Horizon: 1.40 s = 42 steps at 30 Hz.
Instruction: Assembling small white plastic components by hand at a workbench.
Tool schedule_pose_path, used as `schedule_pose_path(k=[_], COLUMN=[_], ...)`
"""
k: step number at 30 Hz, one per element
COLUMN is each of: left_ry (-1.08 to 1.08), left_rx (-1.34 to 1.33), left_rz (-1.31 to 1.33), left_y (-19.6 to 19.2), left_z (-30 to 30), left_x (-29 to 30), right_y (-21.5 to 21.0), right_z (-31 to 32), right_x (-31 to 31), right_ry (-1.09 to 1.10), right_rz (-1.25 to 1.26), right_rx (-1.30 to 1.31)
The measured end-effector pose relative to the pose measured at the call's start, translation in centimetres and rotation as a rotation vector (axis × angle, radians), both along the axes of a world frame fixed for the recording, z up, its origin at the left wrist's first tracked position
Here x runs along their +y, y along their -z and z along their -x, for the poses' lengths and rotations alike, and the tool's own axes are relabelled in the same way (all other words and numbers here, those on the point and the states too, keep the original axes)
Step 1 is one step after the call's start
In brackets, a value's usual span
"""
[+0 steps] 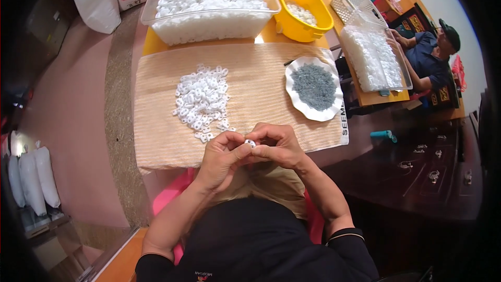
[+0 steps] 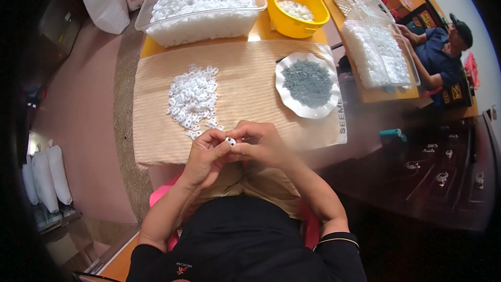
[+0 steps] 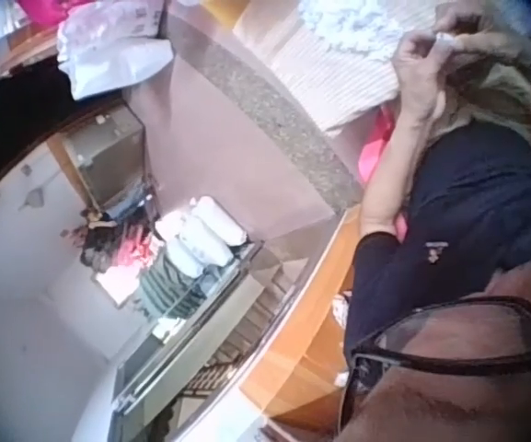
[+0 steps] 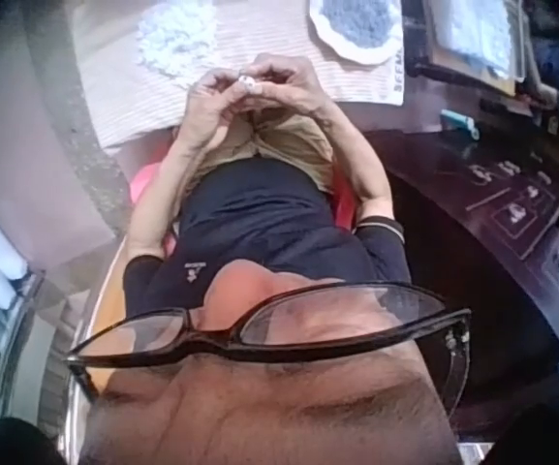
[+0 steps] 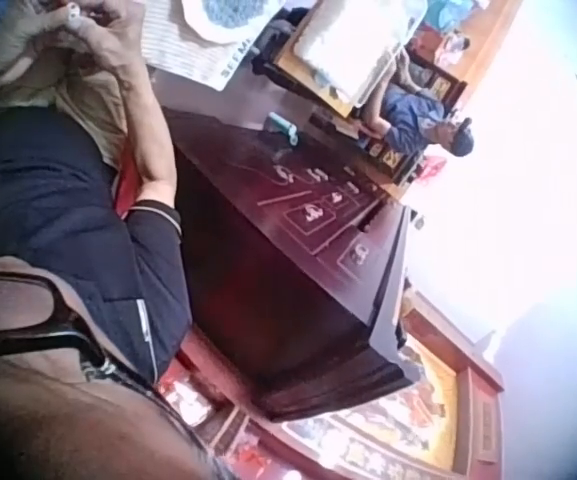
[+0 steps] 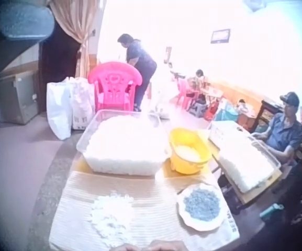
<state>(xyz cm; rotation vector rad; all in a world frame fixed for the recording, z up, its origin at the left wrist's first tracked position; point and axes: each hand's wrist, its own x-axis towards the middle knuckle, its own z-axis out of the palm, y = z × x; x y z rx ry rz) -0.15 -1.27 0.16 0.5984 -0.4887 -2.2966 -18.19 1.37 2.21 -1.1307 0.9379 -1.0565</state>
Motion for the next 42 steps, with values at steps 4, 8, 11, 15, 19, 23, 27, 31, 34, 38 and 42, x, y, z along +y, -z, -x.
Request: schedule_pose_path(k=[4, 8, 11, 15, 19, 23, 27, 31, 34, 38, 42], left_ry=[-0.025, -0.035, -0.047, -0.065, -0.037, -0.019, -0.080, -0.068, -0.037, -0.041, -0.033], left_rx=[-0.073, -0.120, -0.117, -0.187, -0.281, -0.303, -0.333, -0.445, -0.504, -0.537, -0.596], left_rz=[0.027, 0.020, 0.032, 0.044, 0.116, 0.174, 0.280, 0.451, 0.605, 0.627, 0.695], left_y=[0.0, 0.2, 0.0, -0.2, -0.5, -0.1, 0.6, 0.5, 0.2, 0.8, 1.0], left_z=[-0.1, -0.4, -0.1, -0.1, 0.1, 0.7, 0.4, 0.7, 0.8, 0.7, 0.6], left_x=[-0.5, -0.2, 0.2, 1.1, 1.2, 0.9, 1.7, 2.5, 2.4, 2.6, 2.5], right_y=[-1.0, -1.2, -1.6, -3.4, -9.8, -7.8, -3.7, -1.6, -0.9, -1.1, -0.1], right_z=[-0.1, 0.0, 0.7, 4.8, 9.9, 12.4, 3.3, -0.8, -1.6, -2.6, -3.2], right_x=[-0.3, -0.4, -0.3, -3.7, -10.8, -13.6, -9.5, -7.3, -6.6, -6.2, -6.3], right_ry=[0.015, 0.009, 0.024, 0.331, 0.785, 0.816, 0.145, -0.133, -0.125, -0.155, -0.138], right_rz=[-0.046, 0.181, 0.195, 0.296, 0.412, 0.604, 0.262, 0.470, 0.476, 0.460, 0.494], right_rx=[0.114, 0.282, 0.421, 0.625, 0.857, 0.986, 0.736, 0.939, 0.976, 1.059, 1.173])
